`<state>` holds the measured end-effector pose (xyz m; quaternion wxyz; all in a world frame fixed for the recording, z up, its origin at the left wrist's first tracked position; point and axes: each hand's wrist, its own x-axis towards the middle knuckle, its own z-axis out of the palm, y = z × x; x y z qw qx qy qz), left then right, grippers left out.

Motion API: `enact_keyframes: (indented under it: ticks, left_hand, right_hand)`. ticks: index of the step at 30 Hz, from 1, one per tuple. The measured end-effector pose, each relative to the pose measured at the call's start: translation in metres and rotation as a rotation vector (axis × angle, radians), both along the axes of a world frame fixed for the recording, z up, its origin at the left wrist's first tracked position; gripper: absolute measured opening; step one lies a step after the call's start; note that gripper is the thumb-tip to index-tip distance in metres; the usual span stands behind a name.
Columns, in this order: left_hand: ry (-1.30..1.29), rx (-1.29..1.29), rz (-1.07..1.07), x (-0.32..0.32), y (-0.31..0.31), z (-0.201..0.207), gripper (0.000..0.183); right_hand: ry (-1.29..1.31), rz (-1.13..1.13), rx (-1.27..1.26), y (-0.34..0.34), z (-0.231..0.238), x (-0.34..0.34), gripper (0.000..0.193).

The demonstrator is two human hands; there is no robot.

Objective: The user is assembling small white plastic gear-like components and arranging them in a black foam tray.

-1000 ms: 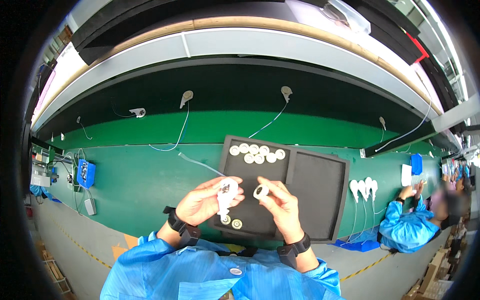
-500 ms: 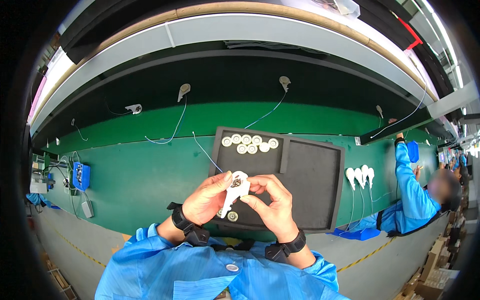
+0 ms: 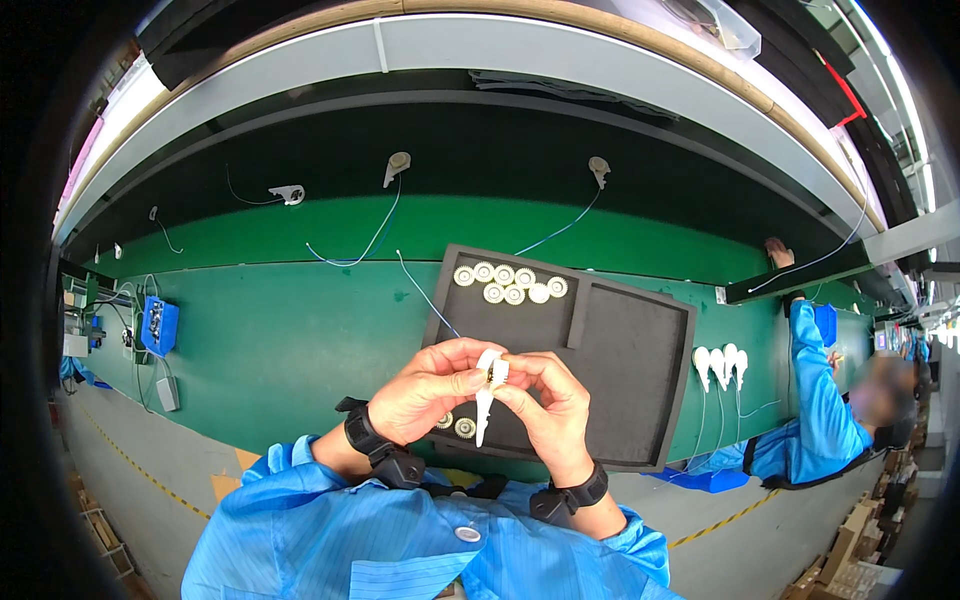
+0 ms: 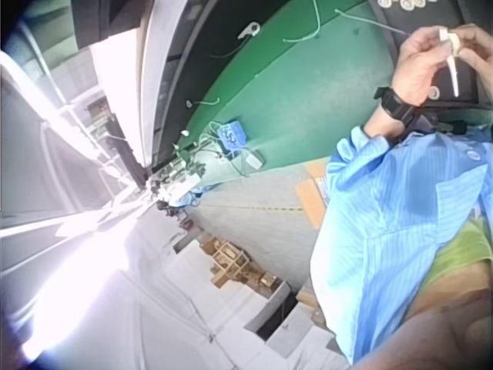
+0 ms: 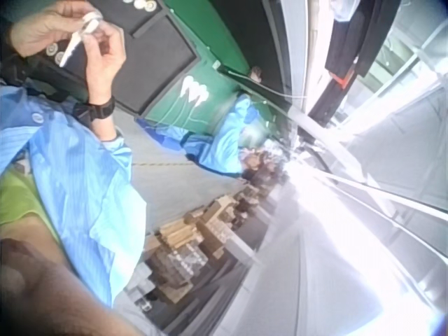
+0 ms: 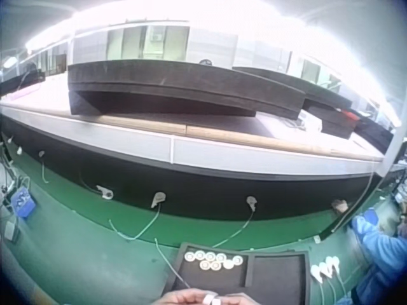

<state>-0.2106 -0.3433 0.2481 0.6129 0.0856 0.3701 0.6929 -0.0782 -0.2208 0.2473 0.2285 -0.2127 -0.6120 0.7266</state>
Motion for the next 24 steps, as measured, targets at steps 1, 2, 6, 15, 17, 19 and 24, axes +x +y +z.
enact_keyframes:
  ticks: [1, 2, 6, 15, 17, 19, 24]
  left_hand:
    - [-0.001, 0.000, -0.001, 0.000, 0.000, -0.001, 0.038]
    - [0.035, 0.026, 0.012, 0.001, -0.001, -0.002, 0.038]
    - [0.063, 0.049, -0.017, -0.002, -0.001, 0.001, 0.036]
    - [0.024, 0.069, 0.038, 0.006, 0.021, 0.010, 0.037]
    - [0.233, 0.000, 0.046, 0.013, 0.029, 0.001, 0.031]
    - [0.355, -0.039, -0.061, 0.017, 0.033, 0.001, 0.029]
    - [0.422, 0.007, -0.314, 0.048, 0.050, 0.018, 0.034]
  right_hand:
    - [-0.001, -0.001, 0.003, 0.000, 0.001, 0.000, 0.029]
    - [-0.002, -0.002, 0.003, -0.001, 0.002, 0.000, 0.029]
    - [-0.017, 0.031, 0.317, 0.004, 0.011, 0.001, 0.030]
    - [0.162, -0.050, 0.298, 0.008, 0.012, 0.004, 0.076]
    - [0.003, 0.036, 0.245, 0.007, -0.003, 0.012, 0.073]
    - [-0.076, 0.041, 0.092, 0.012, -0.008, 0.018, 0.058]
    - [0.342, -0.144, -0.536, 0.053, -0.006, 0.060, 0.040]
